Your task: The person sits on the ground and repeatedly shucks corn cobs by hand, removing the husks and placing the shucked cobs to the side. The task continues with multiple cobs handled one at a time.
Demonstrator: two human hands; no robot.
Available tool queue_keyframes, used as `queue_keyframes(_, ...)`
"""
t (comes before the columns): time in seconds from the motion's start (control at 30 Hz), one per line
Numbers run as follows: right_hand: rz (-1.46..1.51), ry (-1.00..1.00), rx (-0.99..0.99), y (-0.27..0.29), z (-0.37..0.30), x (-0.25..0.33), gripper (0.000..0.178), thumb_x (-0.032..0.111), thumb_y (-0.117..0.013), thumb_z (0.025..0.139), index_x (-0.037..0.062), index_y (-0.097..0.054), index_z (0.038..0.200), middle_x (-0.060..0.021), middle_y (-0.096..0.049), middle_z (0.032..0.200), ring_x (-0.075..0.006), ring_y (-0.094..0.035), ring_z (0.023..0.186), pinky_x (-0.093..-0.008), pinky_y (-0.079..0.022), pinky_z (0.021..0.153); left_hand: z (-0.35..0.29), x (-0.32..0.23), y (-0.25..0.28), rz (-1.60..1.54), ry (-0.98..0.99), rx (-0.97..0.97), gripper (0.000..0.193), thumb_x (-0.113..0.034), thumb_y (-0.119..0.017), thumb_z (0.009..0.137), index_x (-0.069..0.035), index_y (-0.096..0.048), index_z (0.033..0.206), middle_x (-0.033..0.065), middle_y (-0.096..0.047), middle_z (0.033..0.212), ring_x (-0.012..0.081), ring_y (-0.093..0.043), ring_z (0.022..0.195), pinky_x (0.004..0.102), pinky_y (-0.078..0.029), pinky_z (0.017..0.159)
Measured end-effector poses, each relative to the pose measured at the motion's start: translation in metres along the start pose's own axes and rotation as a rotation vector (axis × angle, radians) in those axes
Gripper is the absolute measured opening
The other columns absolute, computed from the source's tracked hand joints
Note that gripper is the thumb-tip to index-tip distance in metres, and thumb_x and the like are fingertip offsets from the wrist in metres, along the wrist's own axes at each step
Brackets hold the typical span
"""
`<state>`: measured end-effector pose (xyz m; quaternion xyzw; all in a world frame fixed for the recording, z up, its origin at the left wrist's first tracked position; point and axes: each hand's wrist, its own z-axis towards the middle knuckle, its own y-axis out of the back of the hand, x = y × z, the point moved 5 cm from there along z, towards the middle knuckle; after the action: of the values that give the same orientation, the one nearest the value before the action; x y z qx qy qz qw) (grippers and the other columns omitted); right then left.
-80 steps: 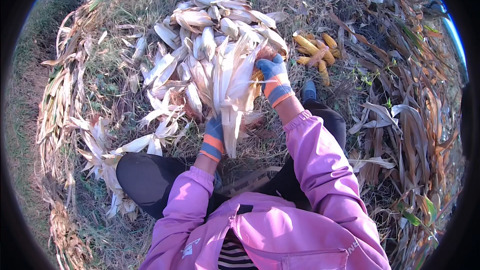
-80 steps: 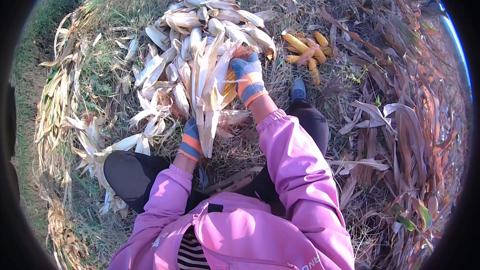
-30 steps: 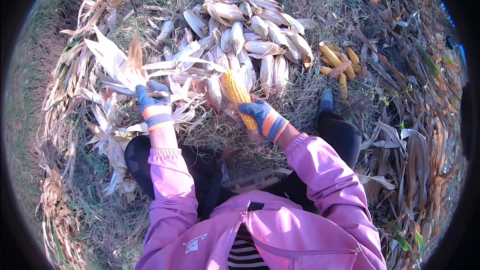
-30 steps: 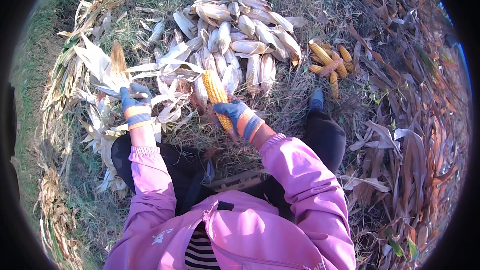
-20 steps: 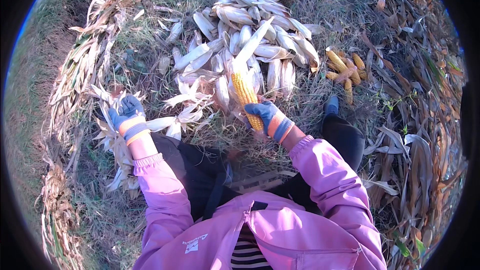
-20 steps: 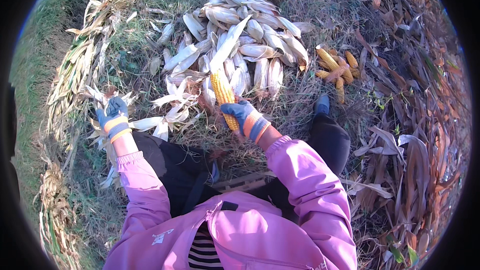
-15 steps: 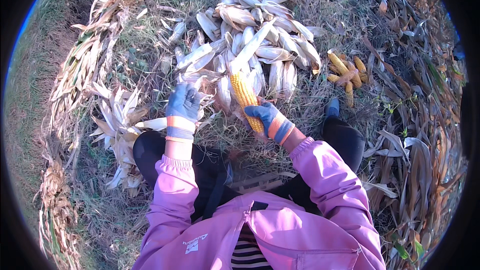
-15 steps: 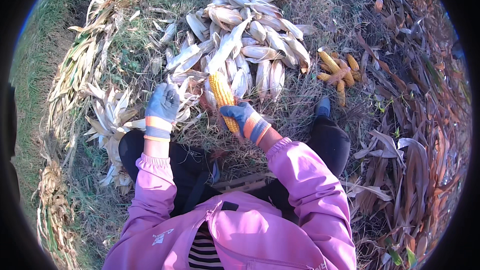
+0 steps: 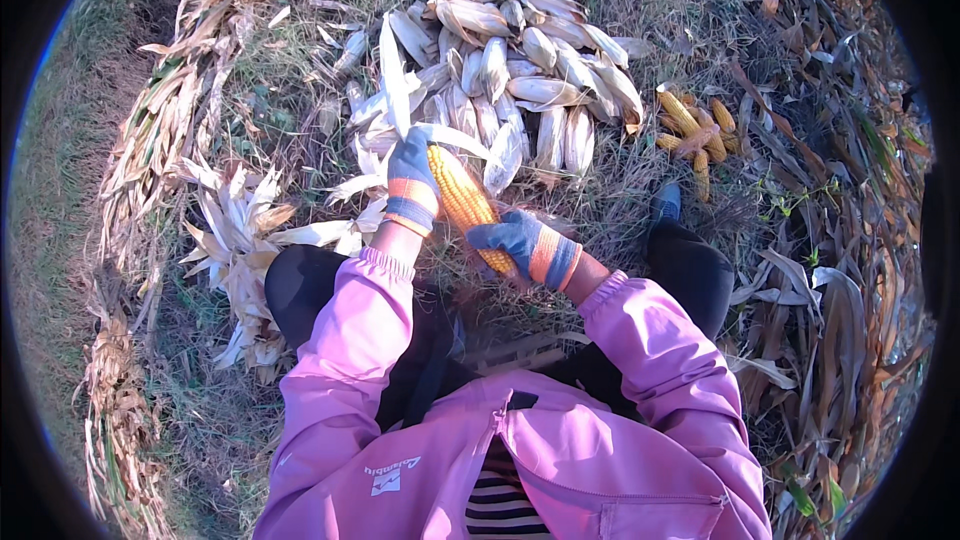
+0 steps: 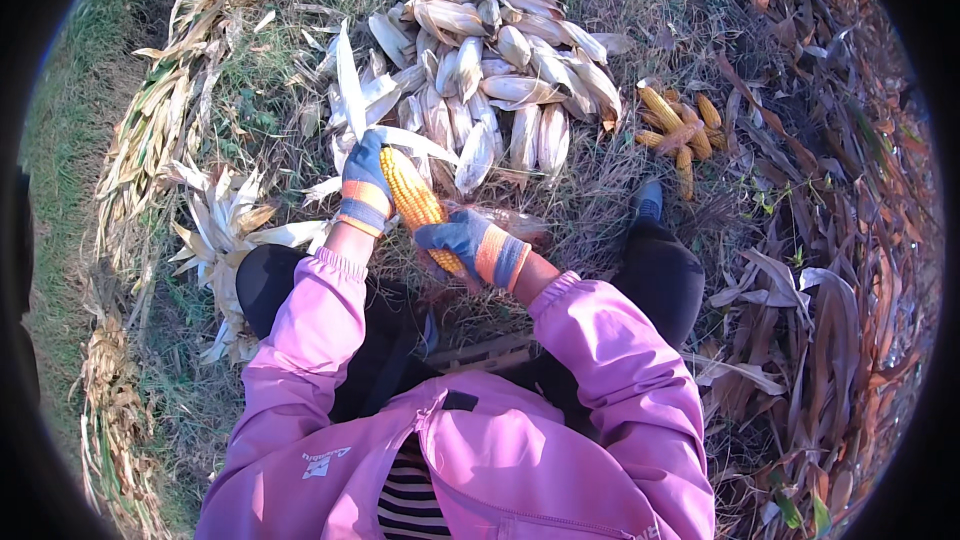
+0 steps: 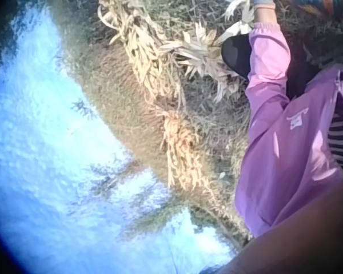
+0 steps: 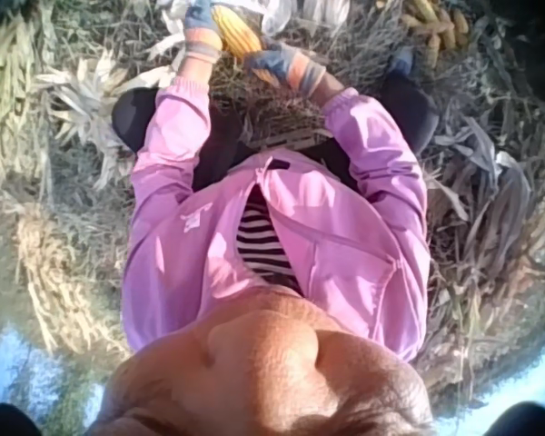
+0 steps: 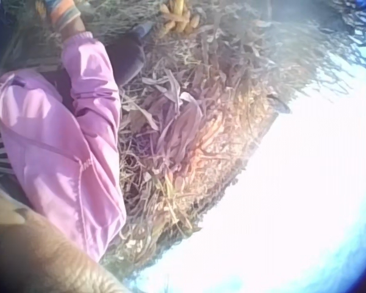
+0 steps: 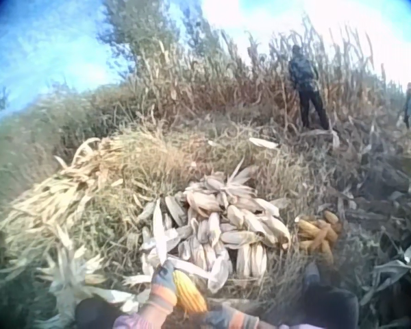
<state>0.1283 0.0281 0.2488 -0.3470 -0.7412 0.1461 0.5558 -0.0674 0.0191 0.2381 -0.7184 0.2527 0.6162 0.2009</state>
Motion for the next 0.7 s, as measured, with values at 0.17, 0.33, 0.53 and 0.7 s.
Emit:
queue_keyframes(0.17,-0.416,0.406,-0.249,0.02,0.011,-0.005,0.034,0.029,-0.059,0.087,0.0002,-0.059,0.105,-0.0105,-0.063,0.074,-0.0219,-0.061,0.067,-0.0326,-0.048,0.062,-0.004,-0.017,0.0,-0.151,-0.048,-0.154,0.042,-0.041,-0.051,0.087,0.0,-0.06,0.087,0.005,-0.058,0.078,0.0153,-0.053,0.069,0.0299,-0.044,0.066)
queue_keyframes(0.33,-0.926,0.332,-0.464,0.046,-0.005,0.015,0.029,0.031,-0.054,0.087,0.0047,-0.062,0.097,-0.0206,-0.063,0.08,-0.0377,-0.061,0.074,-0.0423,-0.047,0.067,0.021,-0.014,0.031,-0.377,0.007,-0.194,0.041,-0.04,-0.049,0.086,0.0,-0.061,0.089,0.0068,-0.06,0.081,0.018,-0.056,0.069,0.0304,-0.047,0.067)
queue_keyframes(0.53,-1.481,0.016,-0.305,0.055,-0.009,0.013,0.027,0.029,-0.057,0.082,0.0071,-0.064,0.097,-0.0168,-0.065,0.083,-0.0354,-0.063,0.08,-0.0435,-0.049,0.072,0.016,-0.057,0.049,-0.15,-0.084,-0.326,0.045,-0.043,-0.047,0.087,0.001,-0.058,0.09,0.0085,-0.059,0.079,0.0203,-0.056,0.068,0.0326,-0.048,0.065)
queue_keyframes(0.7,-1.683,0.058,-0.393,0.056,-0.016,0.014,0.05,0.039,-0.065,0.077,0.01,-0.055,0.117,-0.0193,-0.058,0.109,-0.0376,-0.058,0.099,-0.0434,-0.047,0.084,0.007,-0.09,0.065,-0.144,-0.271,-0.389,0.039,-0.042,-0.052,0.088,-0.004,-0.058,0.082,0.0033,-0.056,0.072,0.0145,-0.052,0.061,0.0303,-0.045,0.058)
